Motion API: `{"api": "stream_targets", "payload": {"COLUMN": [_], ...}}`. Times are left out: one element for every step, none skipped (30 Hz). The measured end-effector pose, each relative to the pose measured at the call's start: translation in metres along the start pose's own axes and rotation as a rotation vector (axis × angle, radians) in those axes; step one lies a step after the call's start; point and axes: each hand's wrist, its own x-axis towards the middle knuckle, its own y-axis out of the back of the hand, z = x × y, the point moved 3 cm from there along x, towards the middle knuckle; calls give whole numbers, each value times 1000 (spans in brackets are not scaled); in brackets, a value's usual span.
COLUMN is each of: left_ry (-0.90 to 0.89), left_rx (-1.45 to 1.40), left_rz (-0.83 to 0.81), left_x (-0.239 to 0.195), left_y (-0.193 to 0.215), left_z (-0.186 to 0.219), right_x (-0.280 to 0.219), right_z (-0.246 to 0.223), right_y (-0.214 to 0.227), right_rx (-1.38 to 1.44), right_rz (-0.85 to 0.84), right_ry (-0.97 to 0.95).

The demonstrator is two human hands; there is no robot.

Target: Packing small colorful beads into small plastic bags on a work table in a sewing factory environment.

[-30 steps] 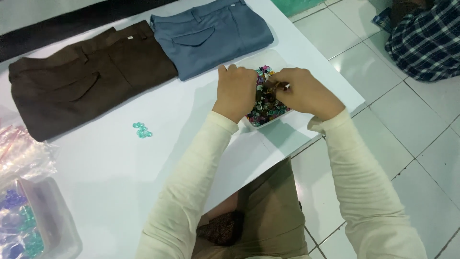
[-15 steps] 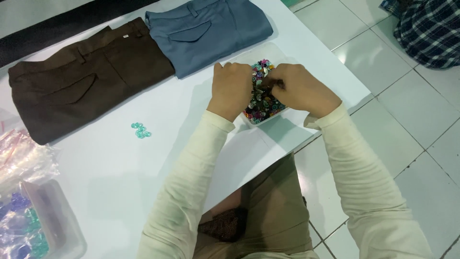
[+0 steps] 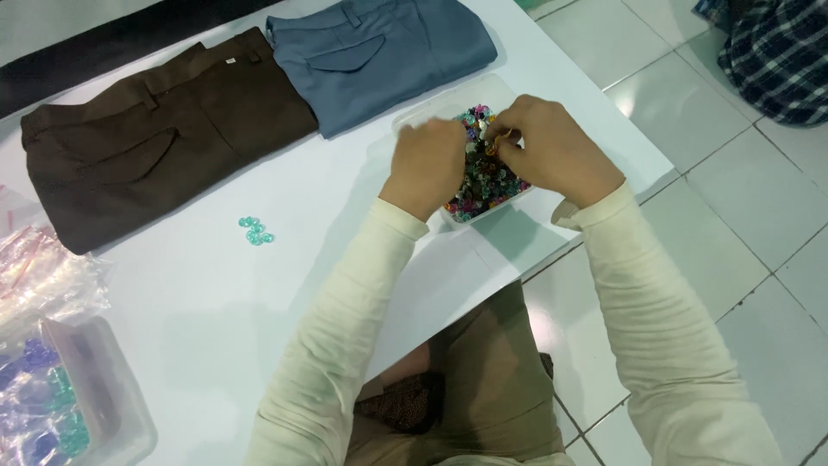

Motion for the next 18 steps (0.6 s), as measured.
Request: {"api": "stream_targets", "payload": {"left_ry": [-3,-23,-44,-44,-52,-62,-63,-53,-42,-40,24,87,89,65,40,38,20,-1], "left_rx": [-1,40,81,81,62,43,43,36,28,34,-86,-207,-200,-251,-301,-295,-220,-145], "left_rz": [-7,69,144,145,178,210,211,81,-49,-47,-107,-173,-177,-166,-155,-160,-107,-49], "left_x": [-1,-1,-2,-2,-2,-1,-2,-1,-1,-2,-3,-7,-9,-11,-13,-11,-7,-3], "left_y": [6,15,24,19,15,12,3,-8,-19,-20,-24,-29,-17,-5,7,10,15,21], "left_z": [2,4,6,8,10,13,14,13,12,11,8,6,3,2,1,-2,-5,-7], "right_x": [1,2,4,5,5,5,2,1,0,-3,-5,-10,-9,-9,-9,-4,1,7], "right_z": [3,6,8,11,14,17,14,14,13,12,14,16,5,-6,-16,-12,-10,-8], "right_y": [-6,-11,-16,-23,-29,-36,-33,-32,-31,-26,-24,-23,-15,-5,4,0,-2,-2], "right_rx": [4,4,3,2,1,-1,-1,-19,-37,-35,-63,-85,-78,-85,-91,-84,-63,-46], "right_rz": [-2,2,5,5,-15,-33,-32,-112,-191,-188,-239,-291,-290,-257,-225,-222,-157,-88], "right_ry": [-5,23,52,53,88,122,121,60,0,5,-45,-99,-96,-114,-133,-134,-83,-31]}}
